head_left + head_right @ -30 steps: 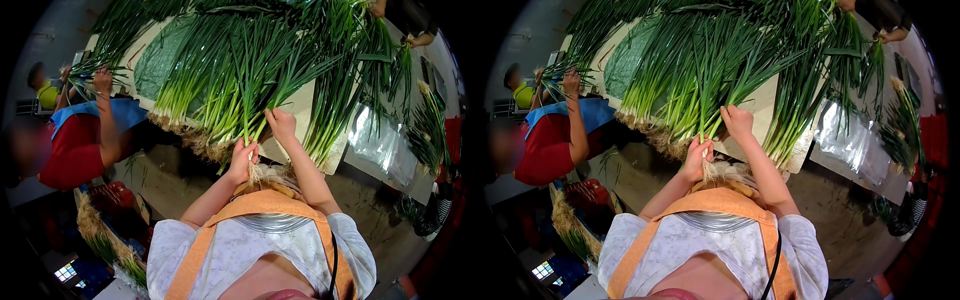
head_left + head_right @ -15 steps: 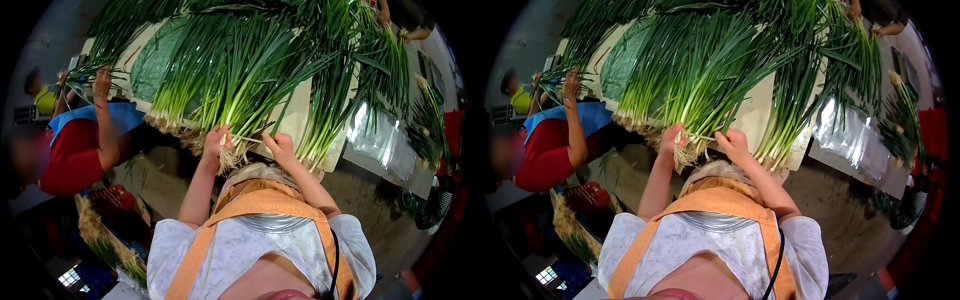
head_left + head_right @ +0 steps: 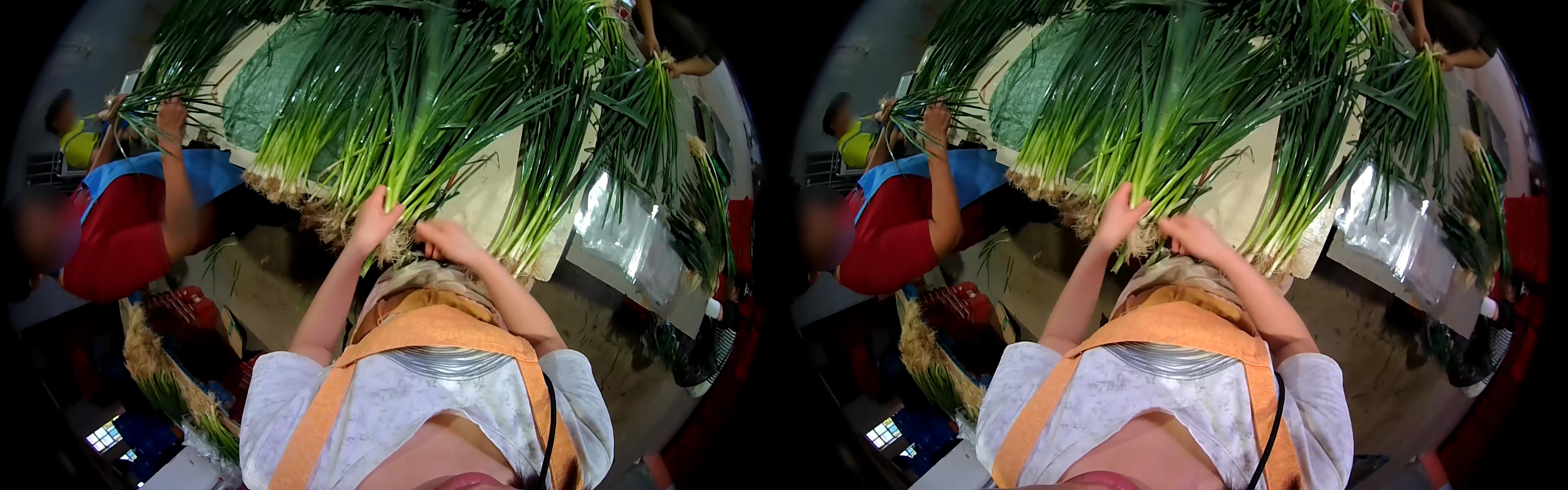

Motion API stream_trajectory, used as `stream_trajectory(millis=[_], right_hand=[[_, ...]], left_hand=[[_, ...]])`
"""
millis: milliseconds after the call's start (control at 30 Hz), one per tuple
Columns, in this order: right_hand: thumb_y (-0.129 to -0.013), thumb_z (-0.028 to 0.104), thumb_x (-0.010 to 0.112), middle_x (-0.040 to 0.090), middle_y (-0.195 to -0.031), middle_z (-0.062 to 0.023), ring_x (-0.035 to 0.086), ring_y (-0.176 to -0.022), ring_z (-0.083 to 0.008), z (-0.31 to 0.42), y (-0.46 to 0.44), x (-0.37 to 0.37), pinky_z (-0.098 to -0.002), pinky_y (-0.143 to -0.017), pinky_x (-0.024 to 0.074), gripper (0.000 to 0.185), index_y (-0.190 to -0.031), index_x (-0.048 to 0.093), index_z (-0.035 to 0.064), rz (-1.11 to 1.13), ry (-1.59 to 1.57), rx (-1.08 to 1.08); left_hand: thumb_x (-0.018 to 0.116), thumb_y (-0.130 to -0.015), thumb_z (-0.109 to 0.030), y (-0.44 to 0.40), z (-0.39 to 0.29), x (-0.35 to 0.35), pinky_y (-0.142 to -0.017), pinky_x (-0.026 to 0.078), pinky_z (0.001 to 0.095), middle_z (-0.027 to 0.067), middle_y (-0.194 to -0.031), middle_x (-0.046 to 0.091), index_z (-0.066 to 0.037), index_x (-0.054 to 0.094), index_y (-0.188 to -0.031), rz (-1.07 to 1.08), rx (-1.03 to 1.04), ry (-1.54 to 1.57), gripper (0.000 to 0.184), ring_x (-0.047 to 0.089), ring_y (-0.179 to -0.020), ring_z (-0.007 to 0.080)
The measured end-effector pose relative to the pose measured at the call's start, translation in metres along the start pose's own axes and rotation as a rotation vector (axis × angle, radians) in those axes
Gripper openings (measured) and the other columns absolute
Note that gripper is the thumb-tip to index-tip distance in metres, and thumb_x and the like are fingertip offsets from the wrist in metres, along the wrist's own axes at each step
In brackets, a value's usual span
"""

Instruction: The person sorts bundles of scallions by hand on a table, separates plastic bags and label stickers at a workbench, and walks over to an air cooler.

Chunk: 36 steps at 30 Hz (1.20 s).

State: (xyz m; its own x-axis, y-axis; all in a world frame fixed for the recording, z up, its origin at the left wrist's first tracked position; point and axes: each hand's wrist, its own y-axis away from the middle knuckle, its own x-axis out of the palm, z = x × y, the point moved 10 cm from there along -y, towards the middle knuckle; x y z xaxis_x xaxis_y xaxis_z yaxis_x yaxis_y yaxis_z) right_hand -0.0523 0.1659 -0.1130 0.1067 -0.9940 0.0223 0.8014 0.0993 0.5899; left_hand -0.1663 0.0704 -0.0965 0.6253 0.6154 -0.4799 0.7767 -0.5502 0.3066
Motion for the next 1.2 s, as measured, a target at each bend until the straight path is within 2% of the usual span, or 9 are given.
stream_trajectory(millis=[67,100,233,333,467,567,667,833,1200], right_hand=[[-0.085,0.036,0.055,0.06,-0.066,-0.0047,0.054,-0.057,-0.0106,-0.015,-0.027,-0.052,-0.0242,-0.05,0.0429,0.035,-0.089,0.059,0.0019,-0.277,-0.124,-0.073],[-0.085,0.032,0.056,0.061,-0.073,-0.0069,0.054,-0.058,-0.0112,-0.024,-0.036,-0.071,-0.0247,-0.049,0.0432,0.037,-0.104,0.056,-0.0003,-0.349,-0.136,-0.046],[-0.088,0.03,0.054,0.06,-0.087,-0.0085,0.055,-0.065,-0.0125,-0.037,-0.05,-0.089,-0.0249,-0.055,0.0456,0.053,-0.129,0.038,0.0,-0.394,-0.176,-0.044],[-0.088,0.03,0.054,0.06,-0.087,-0.0084,0.056,-0.066,-0.0122,-0.023,-0.04,-0.089,-0.0244,-0.056,0.0451,0.048,-0.124,0.042,0.0004,-0.428,-0.232,-0.14],[-0.086,0.031,0.058,0.057,-0.077,-0.0027,0.054,-0.062,-0.0092,-0.001,-0.024,-0.084,-0.0225,-0.054,0.0414,0.039,-0.109,0.049,0.0007,-0.443,-0.437,-0.253],[-0.086,0.031,0.059,0.053,-0.067,0.0029,0.052,-0.061,-0.0056,0.018,-0.023,-0.077,-0.0205,-0.052,0.0374,0.026,-0.08,0.051,0.0067,-0.392,-0.383,-0.37],[-0.087,0.03,0.058,0.052,-0.064,0.003,0.051,-0.061,-0.0054,0.021,-0.026,-0.073,-0.0199,-0.053,0.037,0.024,-0.081,0.052,0.0065,-0.379,-0.425,-0.366],[-0.089,0.027,0.055,0.051,-0.063,0.0027,0.049,-0.057,-0.0058,0.026,-0.023,-0.065,-0.0196,-0.052,0.0364,0.022,-0.083,0.054,0.0057,-0.335,-0.534,-0.352],[-0.09,0.028,0.054,0.049,-0.059,0.002,0.045,-0.051,-0.0062,0.021,-0.026,-0.064,-0.0204,-0.048,0.0343,0.028,-0.071,0.046,0.0095,-0.312,-0.531,-0.346]], left_hand=[[0.064,-0.075,-0.015,-0.01,0.008,0.021,-0.069,0.043,0.0423,0.0198,-0.083,0.054,0.001,0.045,-0.092,-0.111,0.107,-0.31,0.03,0.055,-0.078,0.0337],[0.064,-0.075,-0.015,-0.013,0.01,0.031,-0.068,0.043,0.0426,0.0195,-0.083,0.054,0.001,0.045,-0.091,-0.124,0.107,-0.416,0.03,0.055,-0.078,0.0342],[0.064,-0.074,-0.015,-0.021,0.002,0.04,-0.068,0.042,0.0421,0.0181,-0.083,0.055,0.0,0.045,-0.091,-0.156,0.152,-0.587,0.029,0.055,-0.078,0.0338],[0.064,-0.075,-0.014,-0.013,-0.004,0.025,-0.067,0.043,0.0371,0.0145,-0.083,0.056,-0.001,0.045,-0.091,-0.051,-0.05,-0.113,0.029,0.057,-0.077,0.0261],[0.056,-0.085,-0.009,0.013,-0.027,0.028,-0.068,0.045,0.0279,0.0075,-0.092,0.056,-0.004,0.043,-0.096,0.153,-0.034,0.662,0.018,0.058,-0.079,0.0135],[0.054,-0.087,-0.007,0.028,-0.021,0.037,-0.07,0.046,0.026,0.0079,-0.093,0.057,-0.005,0.042,-0.098,0.19,-0.106,0.714,0.016,0.058,-0.078,0.0124],[0.053,-0.087,-0.006,0.038,-0.015,0.047,-0.071,0.046,0.0263,0.0078,-0.092,0.059,-0.005,0.043,-0.099,0.193,-0.178,0.837,0.016,0.058,-0.077,0.0127],[0.05,-0.089,-0.008,0.049,-0.029,0.059,-0.055,0.044,0.0237,0.0067,-0.08,0.055,-0.007,0.04,-0.106,0.266,-0.199,0.952,0.02,0.054,-0.061,0.0126],[0.051,-0.089,-0.012,0.049,-0.03,0.057,-0.052,0.04,0.0243,0.006,-0.074,0.052,-0.006,0.038,-0.103,0.217,-0.148,0.937,0.021,0.047,-0.056,0.0115]])
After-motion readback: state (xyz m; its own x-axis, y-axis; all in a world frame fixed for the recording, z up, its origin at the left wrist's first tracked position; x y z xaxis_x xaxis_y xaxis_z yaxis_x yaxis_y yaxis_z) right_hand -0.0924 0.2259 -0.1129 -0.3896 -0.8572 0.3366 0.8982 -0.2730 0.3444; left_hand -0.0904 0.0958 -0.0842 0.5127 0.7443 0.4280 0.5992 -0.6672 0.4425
